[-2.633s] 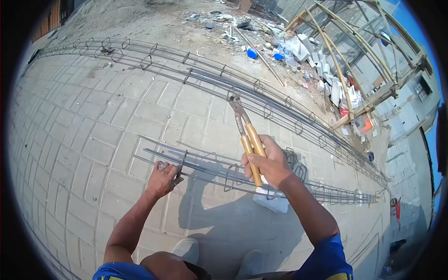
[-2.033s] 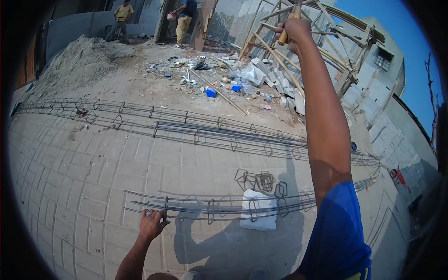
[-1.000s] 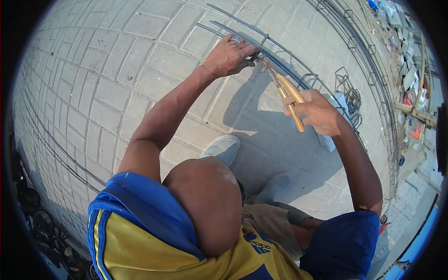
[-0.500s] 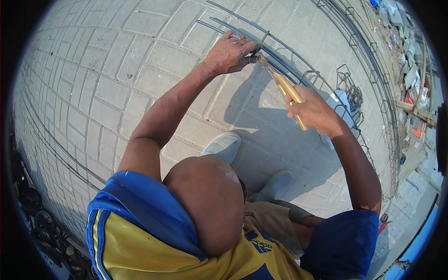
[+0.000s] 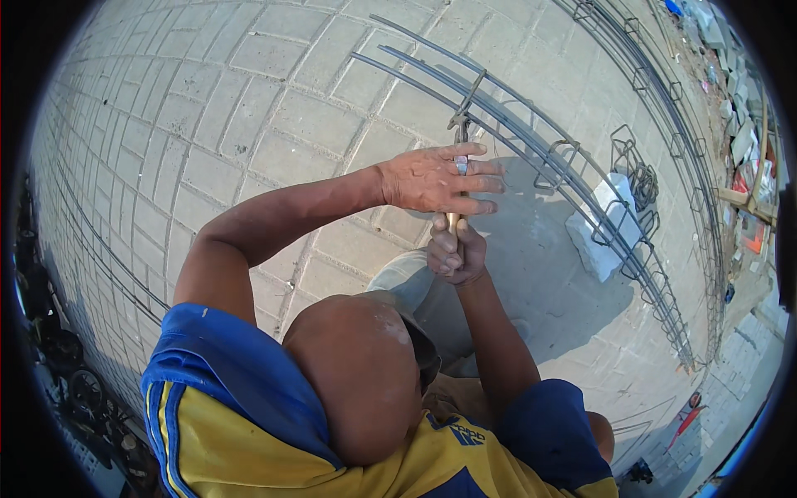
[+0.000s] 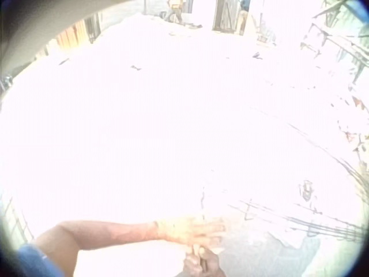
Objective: The person constructs a rebar cage by positioning steel stirrups along rebar rods, wrapping tie wire around the joints by hand, and tightening the wire using pliers.
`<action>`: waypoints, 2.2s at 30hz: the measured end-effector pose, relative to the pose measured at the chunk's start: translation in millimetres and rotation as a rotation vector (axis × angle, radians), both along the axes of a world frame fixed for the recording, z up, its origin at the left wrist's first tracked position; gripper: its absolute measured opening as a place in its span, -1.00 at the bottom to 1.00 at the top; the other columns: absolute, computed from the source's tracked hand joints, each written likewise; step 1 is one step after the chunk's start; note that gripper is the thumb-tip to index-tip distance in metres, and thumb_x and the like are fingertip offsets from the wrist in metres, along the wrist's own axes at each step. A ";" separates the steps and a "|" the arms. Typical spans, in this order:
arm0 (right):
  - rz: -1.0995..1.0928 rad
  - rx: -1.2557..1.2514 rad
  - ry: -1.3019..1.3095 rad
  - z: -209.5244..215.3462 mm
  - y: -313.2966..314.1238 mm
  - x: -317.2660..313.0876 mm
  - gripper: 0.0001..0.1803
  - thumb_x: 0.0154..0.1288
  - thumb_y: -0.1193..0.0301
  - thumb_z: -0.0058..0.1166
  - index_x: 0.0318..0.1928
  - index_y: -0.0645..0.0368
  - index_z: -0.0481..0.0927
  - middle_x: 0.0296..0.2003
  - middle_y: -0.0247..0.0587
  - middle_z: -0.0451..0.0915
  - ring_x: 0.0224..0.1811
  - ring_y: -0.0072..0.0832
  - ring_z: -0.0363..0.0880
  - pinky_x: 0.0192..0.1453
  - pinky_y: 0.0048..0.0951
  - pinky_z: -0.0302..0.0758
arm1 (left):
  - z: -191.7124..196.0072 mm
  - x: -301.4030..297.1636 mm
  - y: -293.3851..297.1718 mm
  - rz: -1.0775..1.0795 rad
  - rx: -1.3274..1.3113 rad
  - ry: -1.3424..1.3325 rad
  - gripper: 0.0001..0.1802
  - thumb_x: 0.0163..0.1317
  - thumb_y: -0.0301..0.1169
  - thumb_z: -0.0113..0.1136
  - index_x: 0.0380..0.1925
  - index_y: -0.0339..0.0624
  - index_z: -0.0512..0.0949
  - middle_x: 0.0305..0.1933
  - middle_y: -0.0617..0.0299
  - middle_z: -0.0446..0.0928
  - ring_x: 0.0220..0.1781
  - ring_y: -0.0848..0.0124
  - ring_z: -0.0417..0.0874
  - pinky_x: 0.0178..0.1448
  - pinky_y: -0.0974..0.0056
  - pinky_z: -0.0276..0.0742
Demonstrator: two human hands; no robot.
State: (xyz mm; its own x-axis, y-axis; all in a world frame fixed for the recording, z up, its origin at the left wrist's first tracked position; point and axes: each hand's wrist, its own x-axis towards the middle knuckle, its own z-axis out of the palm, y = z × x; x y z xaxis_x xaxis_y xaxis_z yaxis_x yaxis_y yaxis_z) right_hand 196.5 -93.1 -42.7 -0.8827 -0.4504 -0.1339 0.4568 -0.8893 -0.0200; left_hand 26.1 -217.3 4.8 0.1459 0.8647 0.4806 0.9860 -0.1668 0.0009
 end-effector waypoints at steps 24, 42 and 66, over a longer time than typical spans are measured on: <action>0.521 2.708 -0.084 98.4 76.2 -42.8 -0.69 0.21 0.31 0.13 -0.10 0.23 0.55 -0.25 0.11 0.68 -0.10 0.08 0.65 0.00 -0.01 0.53 | 2.1 17.8 95.8 0.388 -0.369 -0.430 -0.84 0.10 -0.30 0.21 -0.40 -0.13 0.64 -0.43 0.08 0.68 -0.30 0.16 0.77 -0.31 0.09 0.64; 0.474 2.064 -0.278 92.8 5.0 -11.7 -0.65 0.09 0.30 0.34 -0.27 0.32 0.54 -0.50 -0.07 0.61 -0.49 -0.28 0.63 -0.27 -0.22 0.58 | 24.1 19.3 57.6 0.053 -0.658 -0.199 -0.89 0.06 -0.36 0.25 -0.39 -0.09 0.64 -0.41 0.17 0.67 -0.27 0.15 0.74 -0.19 0.11 0.66; 0.330 0.844 -0.411 67.7 39.7 -4.6 -0.71 0.05 0.37 0.37 -0.34 0.31 0.57 -0.52 -0.06 0.61 -0.57 -0.32 0.58 -0.43 -0.27 0.52 | 1.8 19.7 45.3 -0.089 -0.232 -0.182 -0.92 0.07 -0.36 0.18 -0.44 -0.07 0.59 -0.43 0.23 0.64 -0.32 0.21 0.74 -0.29 0.13 0.63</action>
State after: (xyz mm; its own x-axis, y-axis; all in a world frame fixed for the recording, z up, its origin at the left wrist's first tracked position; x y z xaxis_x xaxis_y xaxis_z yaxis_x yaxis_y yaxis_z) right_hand 191.9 -53.4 25.0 -0.5433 -0.2813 -0.7910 0.7922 -0.4836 -0.3721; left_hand 45.8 -172.0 6.5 0.1556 0.9422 0.2967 0.9475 -0.2273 0.2249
